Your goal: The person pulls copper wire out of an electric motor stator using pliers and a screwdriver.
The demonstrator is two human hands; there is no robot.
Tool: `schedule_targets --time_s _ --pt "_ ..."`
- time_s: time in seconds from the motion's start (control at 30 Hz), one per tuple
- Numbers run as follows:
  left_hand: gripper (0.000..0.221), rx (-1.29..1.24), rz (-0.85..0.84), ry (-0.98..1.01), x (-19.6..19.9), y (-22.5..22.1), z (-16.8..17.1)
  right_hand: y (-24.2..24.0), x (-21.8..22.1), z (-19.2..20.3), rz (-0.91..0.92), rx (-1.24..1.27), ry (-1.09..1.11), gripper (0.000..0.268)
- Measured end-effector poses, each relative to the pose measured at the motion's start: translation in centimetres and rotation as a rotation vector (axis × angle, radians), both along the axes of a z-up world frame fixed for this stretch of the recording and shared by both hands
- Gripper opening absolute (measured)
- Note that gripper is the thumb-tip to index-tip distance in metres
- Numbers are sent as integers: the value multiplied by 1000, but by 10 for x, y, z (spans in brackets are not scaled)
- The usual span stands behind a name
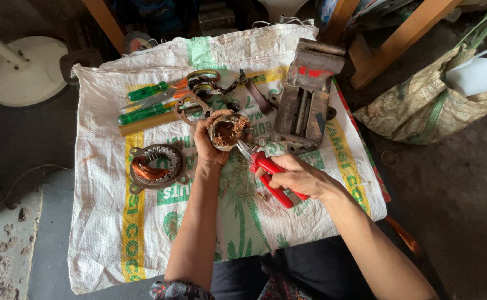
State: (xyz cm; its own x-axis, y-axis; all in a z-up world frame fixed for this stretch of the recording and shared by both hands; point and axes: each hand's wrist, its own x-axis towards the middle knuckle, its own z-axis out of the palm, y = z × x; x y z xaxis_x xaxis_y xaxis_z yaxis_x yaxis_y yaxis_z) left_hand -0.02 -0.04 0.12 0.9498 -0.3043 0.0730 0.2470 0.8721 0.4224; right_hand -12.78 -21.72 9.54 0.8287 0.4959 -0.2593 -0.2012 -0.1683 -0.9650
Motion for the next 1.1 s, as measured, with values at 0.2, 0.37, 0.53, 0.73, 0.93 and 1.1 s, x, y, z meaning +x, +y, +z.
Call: schedule_targets --time_s 0.2,0.37,0.53,0.73,0.93,1.1 --pt "41 22 -46 -59 -2 -2 2 4 -3 4 -41 -58 -68 20" --pt "45 1 60 70 -2 -7 -2 9 -10 5 -121 -66 -121 18" --pt "40 9 114 54 -4 -6 -5 10 -10 0 -111 -462 -289 13" --pt "37 332 63 -222 -17 -14 18 -7 3 -6 -90 -1097 -402 20" --pt "20 351 97 -183 -16 -16 10 13 19 10 -165 -1042 -509 36" --pt "22 517 179 -156 -8 -23 -14 24 40 2 -191 -931 -578 34"
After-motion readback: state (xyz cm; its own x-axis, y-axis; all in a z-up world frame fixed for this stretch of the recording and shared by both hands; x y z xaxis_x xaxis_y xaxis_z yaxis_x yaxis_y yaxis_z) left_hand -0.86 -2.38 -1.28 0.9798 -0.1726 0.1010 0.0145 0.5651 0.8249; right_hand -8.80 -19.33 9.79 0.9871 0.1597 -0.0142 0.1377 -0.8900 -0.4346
